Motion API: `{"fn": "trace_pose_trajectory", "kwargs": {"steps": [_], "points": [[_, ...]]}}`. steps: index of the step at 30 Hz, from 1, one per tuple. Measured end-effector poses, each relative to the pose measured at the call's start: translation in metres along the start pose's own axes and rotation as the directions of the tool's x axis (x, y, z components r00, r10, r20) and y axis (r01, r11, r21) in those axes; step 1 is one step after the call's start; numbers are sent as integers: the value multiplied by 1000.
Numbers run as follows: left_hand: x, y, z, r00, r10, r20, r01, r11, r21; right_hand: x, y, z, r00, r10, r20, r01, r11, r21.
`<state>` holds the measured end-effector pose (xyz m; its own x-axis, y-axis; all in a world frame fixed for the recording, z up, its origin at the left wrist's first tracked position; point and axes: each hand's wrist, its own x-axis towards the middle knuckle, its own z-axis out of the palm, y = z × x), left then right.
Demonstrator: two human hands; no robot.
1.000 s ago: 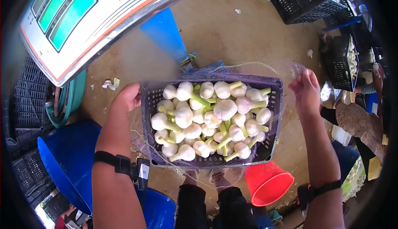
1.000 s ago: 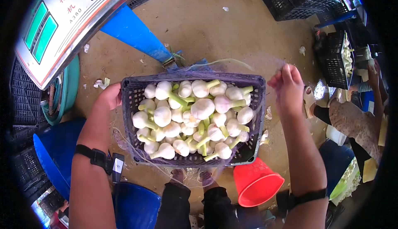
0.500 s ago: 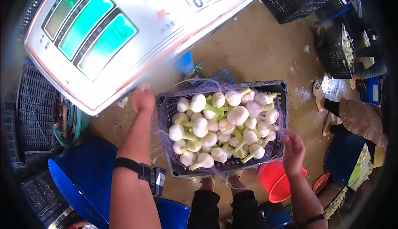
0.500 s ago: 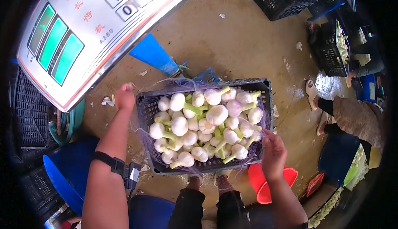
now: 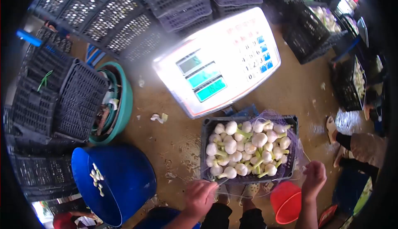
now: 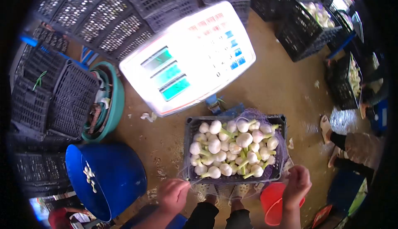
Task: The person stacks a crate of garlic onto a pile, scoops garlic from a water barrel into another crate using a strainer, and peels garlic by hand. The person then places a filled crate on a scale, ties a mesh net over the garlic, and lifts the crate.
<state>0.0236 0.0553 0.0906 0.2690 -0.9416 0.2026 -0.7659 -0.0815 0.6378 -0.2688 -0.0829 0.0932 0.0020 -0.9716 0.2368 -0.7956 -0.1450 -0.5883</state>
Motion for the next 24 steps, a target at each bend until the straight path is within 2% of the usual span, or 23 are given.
{"fn": "trace_pose_trajectory", "kwargs": {"steps": [1, 2, 3, 4, 5, 6, 7, 8, 9, 10, 12, 13, 14, 15, 16, 17, 18, 19, 20, 21, 22, 23, 24], "points": [[-4, 13, -4, 976, -213, -39, 199, 953, -227, 9, -16, -11, 978, 205, 33, -206, 938, 280], [-8, 21, -10, 972, -231, -48, 214, 949, -230, 16, -31, -24, 912, 388, 134, -399, 764, 507], [-16, 31, -17, 939, -343, -20, 318, 888, -331, 26, -46, -39, 914, 378, 148, -385, 693, 609], [-22, 39, -22, 895, -445, 17, 409, 807, -427, 34, -56, -58, 912, 375, 167, -397, 706, 586], [-24, 40, -27, 885, -460, -76, 405, 839, -364, 43, -66, -76, 936, 313, 160, -333, 641, 692], [-27, 40, -34, 782, -621, -50, 541, 718, -439, 50, -72, -91, 958, 253, 133, -257, 559, 789], [-27, 39, -41, 660, -751, -12, 643, 574, -507, 56, -75, -102, 961, 247, 124, -247, 568, 785], [-20, 42, -47, 652, -754, -78, 567, 554, -610, 61, -78, -111, 980, 123, 154, -196, 530, 825], [-22, 37, -50, 612, -784, -106, 599, 547, -585, 62, -78, -120, 984, -4, 177, -153, 482, 863], [-19, 36, -51, 627, -770, -117, 495, 510, -703, 62, -76, -130, 985, -9, 173, -147, 486, 862], [-8, 40, -47, 686, -696, -212, 394, 600, -696, 61, -71, -149, 963, -116, 242, -169, 437, 883], [-3, 45, -46, 683, -698, -215, 391, 599, -699, 60, -78, -164, 940, -130, 315, -256, 338, 906], [2, 54, -48, 727, -667, -164, 296, 520, -801, 60, -86, -178, 924, -169, 342, -299, 236, 925], [2, 66, -53, 770, -627, -120, 205, 420, -884, 63, -90, -188, 918, -292, 270, -182, 295, 938], [0, 79, -62, 770, -626, -123, 200, 420, -885, 66, -93, -198, 889, -415, 195, -49, 336, 941], [-2, 93, -76, 828, -554, 94, 201, 137, -970, 66, -99, -208, 900, -407, 154, 20, 392, 920], [-5, 109, -93, 870, -409, 275, 233, -151, -961, 70, -107, -219, 899, -415, 138, 35, 384, 923], [-11, 124, -118, 874, -345, 343, 295, -184, -938, 77, -118, -227, 835, -503, 225, 329, 783, 528], [-20, 133, -149, 876, -276, 396, 353, -194, -916, 84, -126, -230, 795, -512, 325, 556, 829, -57], [-33, 127, -188, 924, -69, 375, 352, -223, -909, 85, -117, -214, 882, -411, 230, 444, 888, -116], [-38, 137, -242, 952, -73, 299, 303, 64, -951, 88, -103, -197, 943, -270, 196, 294, 950, -104], [-80, 137, -280, 714, -613, -338, -25, 461, -887, 90, -75, -179, 949, -146, 278, 152, 988, 2], [-58, 181, -334, 624, -754, -206, -132, 159, -978, 76, -26, -148, 951, -116, 287, 91, 991, 100]]}}
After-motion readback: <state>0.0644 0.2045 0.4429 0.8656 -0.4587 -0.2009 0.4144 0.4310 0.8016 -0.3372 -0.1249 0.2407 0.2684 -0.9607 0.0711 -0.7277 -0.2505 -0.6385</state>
